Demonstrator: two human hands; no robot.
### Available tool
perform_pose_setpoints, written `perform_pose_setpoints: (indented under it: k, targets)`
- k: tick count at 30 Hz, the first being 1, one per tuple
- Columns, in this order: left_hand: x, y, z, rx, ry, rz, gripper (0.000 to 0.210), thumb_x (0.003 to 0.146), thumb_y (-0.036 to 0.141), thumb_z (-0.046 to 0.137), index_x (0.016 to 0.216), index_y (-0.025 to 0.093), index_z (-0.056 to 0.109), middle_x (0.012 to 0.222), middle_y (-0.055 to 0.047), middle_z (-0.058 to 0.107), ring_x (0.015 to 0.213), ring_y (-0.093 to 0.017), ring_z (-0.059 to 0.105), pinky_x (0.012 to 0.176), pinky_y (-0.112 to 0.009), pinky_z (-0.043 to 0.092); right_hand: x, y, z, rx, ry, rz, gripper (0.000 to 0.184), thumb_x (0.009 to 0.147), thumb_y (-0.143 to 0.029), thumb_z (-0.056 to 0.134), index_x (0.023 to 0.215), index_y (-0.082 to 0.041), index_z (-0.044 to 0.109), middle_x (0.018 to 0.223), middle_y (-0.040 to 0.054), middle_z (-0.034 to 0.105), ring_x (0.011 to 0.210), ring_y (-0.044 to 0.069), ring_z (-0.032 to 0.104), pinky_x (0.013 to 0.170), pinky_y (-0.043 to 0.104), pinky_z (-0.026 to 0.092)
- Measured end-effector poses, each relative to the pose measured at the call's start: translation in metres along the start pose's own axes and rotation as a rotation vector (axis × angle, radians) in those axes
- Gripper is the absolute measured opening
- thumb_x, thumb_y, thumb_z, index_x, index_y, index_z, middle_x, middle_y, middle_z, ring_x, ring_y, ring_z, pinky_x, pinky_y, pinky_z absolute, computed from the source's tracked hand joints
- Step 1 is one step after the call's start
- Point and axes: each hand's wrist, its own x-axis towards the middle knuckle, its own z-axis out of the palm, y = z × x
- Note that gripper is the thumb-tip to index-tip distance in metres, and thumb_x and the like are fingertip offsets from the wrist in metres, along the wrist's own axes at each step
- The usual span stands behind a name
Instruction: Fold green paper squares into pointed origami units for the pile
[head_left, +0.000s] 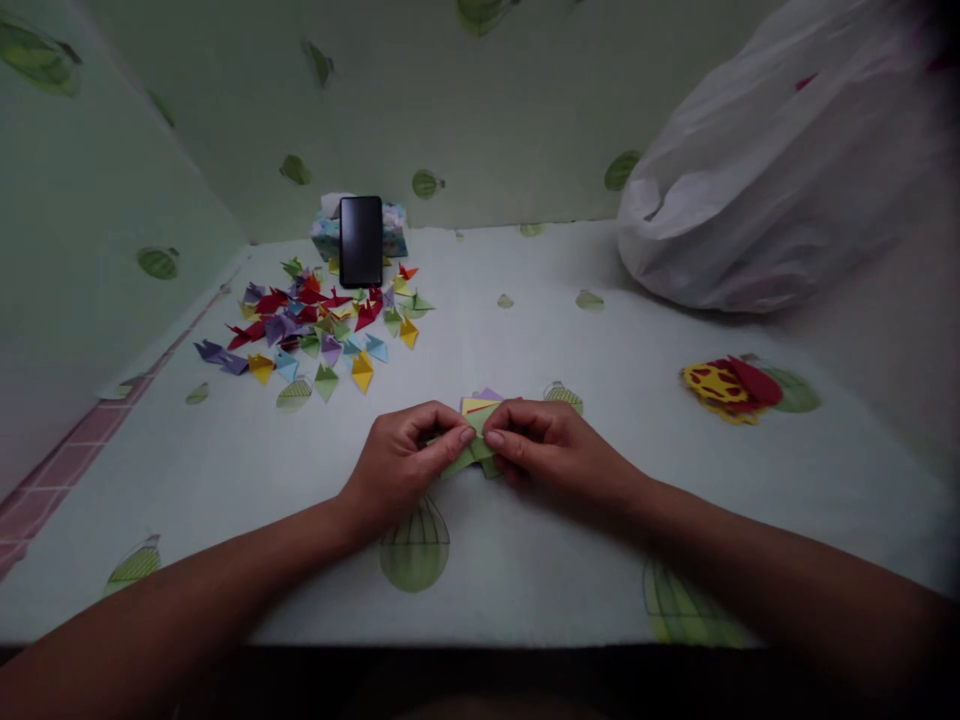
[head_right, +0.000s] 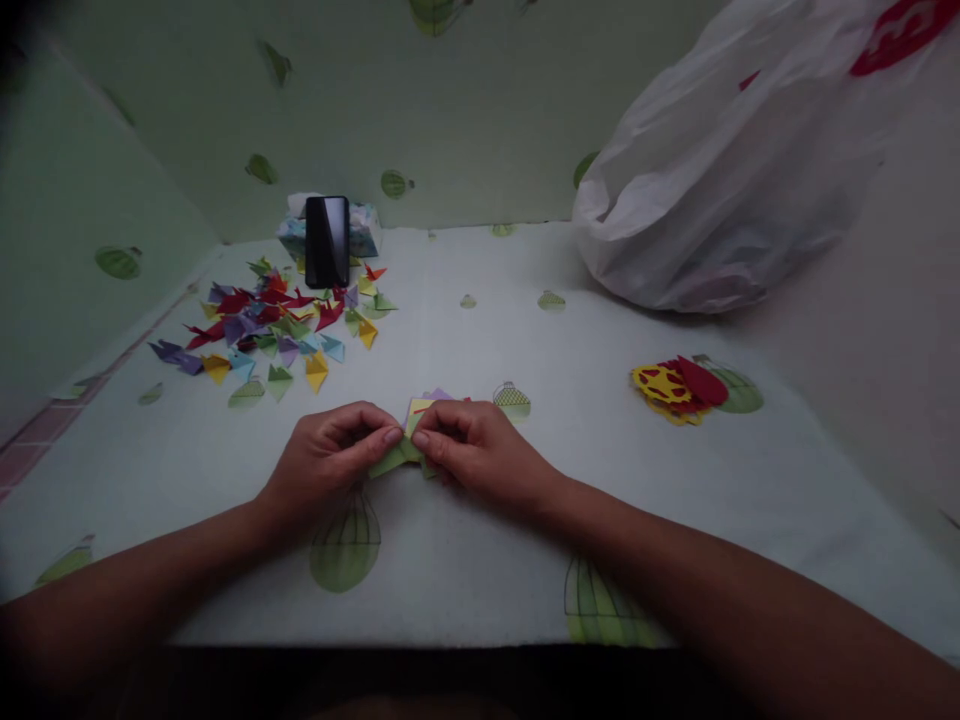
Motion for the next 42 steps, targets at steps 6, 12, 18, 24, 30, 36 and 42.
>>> perform_pose_setpoints:
  k: [6, 12, 18, 24, 30, 36, 42]
  targets:
    - [0.0001, -0.002, -0.0007, -0.109, -0.078, -0.081, 0.024, 0.088, 0.036, 0.063, 0.078, 0.015, 0.068, 0.061, 0.004, 0.053, 0.054, -0.007, 0.043, 0.049, -0.019, 0.034, 0.0017, 0.0011, 0.0001, 0.042, 0.009, 0.045, 0.025, 0.089, -0.032, 0.056, 0.069, -0.016, 0.056, 0.055, -0.0032, 0.052, 0.048, 0.009, 0.046, 0.048, 0.022, 0.036]
    - [0.0017, -0.0042, -0.0006, -0.157, -0.097, -0.156, 0.027, 0.086, 0.039, 0.065, 0.078, 0.014, 0.067, 0.059, 0.004, 0.053, 0.053, -0.007, 0.043, 0.049, -0.018, 0.036, 0.0018, 0.0014, 0.0002, 0.027, 0.015, 0.024, 0.024, 0.089, -0.03, 0.056, 0.07, -0.016, 0.056, 0.057, -0.0028, 0.053, 0.05, 0.009, 0.048, 0.049, 0.022, 0.037]
    - [0.0018, -0.0032, -0.0002, -0.16, -0.09, -0.15, 0.025, 0.083, 0.039, 0.068, 0.079, 0.014, 0.067, 0.062, 0.002, 0.055, 0.055, -0.008, 0.044, 0.05, -0.019, 0.036, 0.0008, 0.0027, -0.0005, -0.027, 0.041, -0.006, 0.021, 0.09, -0.027, 0.056, 0.072, -0.016, 0.057, 0.056, -0.0036, 0.052, 0.052, 0.009, 0.047, 0.052, 0.022, 0.037]
    - [0.0015, -0.0002, -0.0005, -0.162, -0.112, -0.155, 0.024, 0.085, 0.038, 0.064, 0.08, 0.015, 0.067, 0.062, 0.003, 0.054, 0.055, -0.008, 0.044, 0.05, -0.019, 0.037, 0.0005, 0.0008, -0.0006, -0.044, 0.054, -0.026, 0.022, 0.09, -0.027, 0.056, 0.071, -0.017, 0.057, 0.057, -0.0032, 0.053, 0.053, 0.01, 0.047, 0.054, 0.024, 0.036]
    - [0.0017, -0.0012, 0.0006, -0.086, -0.079, -0.089, 0.019, 0.085, 0.032, 0.063, 0.079, 0.015, 0.067, 0.063, 0.002, 0.058, 0.056, -0.009, 0.047, 0.053, -0.021, 0.038, 0.0012, -0.001, -0.0002, -0.083, 0.049, -0.062, 0.02, 0.089, -0.027, 0.055, 0.072, -0.017, 0.058, 0.06, -0.002, 0.054, 0.057, 0.011, 0.048, 0.056, 0.025, 0.037]
    - [0.0002, 0.0007, 0.0003, 0.175, -0.067, 0.125, 0.015, 0.085, 0.023, 0.061, 0.075, 0.015, 0.068, 0.068, 0.0, 0.063, 0.063, -0.011, 0.053, 0.061, -0.023, 0.04, 0.0014, -0.0013, 0.0, -0.051, -0.014, -0.029, 0.019, 0.087, -0.031, 0.059, 0.075, -0.016, 0.058, 0.061, -0.0018, 0.054, 0.057, 0.011, 0.048, 0.055, 0.024, 0.037]
    - [0.0013, 0.0026, -0.0004, 0.039, -0.042, 0.032, 0.017, 0.084, 0.027, 0.062, 0.074, 0.014, 0.065, 0.064, 0.001, 0.058, 0.059, -0.01, 0.048, 0.055, -0.022, 0.038, 0.0018, -0.0046, -0.0023, 0.015, -0.026, -0.01, 0.017, 0.087, -0.028, 0.058, 0.074, -0.017, 0.055, 0.058, -0.0031, 0.054, 0.055, 0.01, 0.048, 0.055, 0.023, 0.038]
